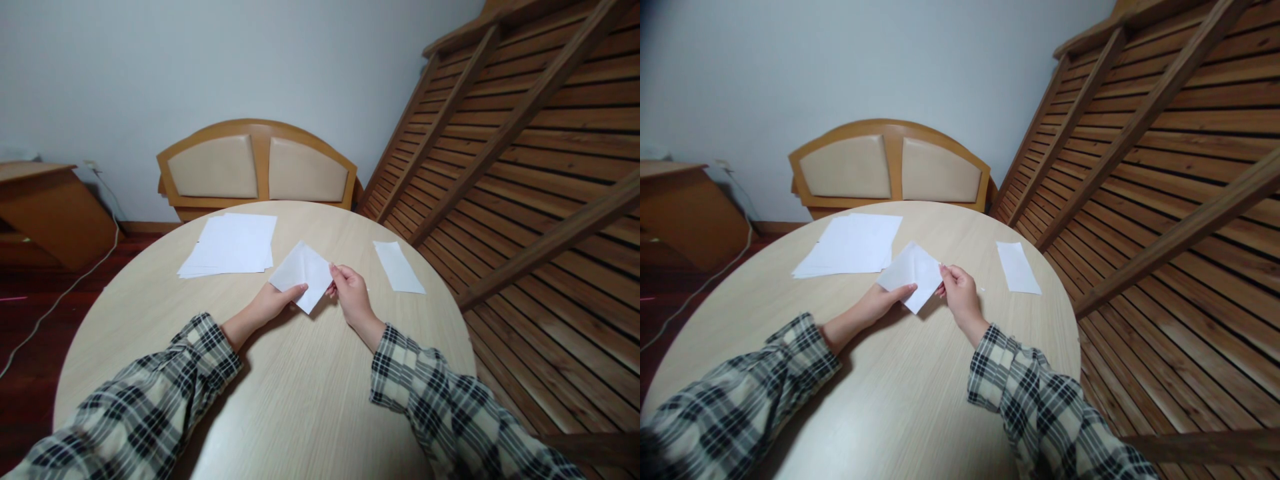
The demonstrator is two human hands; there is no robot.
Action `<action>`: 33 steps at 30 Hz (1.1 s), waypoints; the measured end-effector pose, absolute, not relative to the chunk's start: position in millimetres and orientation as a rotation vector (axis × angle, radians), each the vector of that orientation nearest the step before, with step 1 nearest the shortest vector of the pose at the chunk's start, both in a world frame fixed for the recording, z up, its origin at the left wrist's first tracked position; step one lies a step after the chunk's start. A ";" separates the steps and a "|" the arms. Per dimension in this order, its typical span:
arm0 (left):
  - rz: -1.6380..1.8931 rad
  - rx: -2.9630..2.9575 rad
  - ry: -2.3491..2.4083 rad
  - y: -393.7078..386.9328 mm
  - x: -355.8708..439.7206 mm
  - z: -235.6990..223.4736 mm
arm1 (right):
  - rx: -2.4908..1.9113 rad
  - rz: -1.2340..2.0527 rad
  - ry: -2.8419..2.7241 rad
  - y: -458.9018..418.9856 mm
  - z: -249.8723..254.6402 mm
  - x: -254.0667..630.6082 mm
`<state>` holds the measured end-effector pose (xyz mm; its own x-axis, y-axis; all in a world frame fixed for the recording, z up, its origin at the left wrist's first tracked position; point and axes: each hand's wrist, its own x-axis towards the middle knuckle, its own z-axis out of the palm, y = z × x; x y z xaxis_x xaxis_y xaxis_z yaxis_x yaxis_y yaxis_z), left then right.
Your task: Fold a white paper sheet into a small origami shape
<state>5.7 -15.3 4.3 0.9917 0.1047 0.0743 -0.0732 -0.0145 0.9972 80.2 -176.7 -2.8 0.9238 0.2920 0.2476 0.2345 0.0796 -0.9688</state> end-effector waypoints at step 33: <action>0.358 1.296 0.085 -6.3 17.8 1.4 | -1.669 0.123 -0.446 -180.2 -1.4 81.2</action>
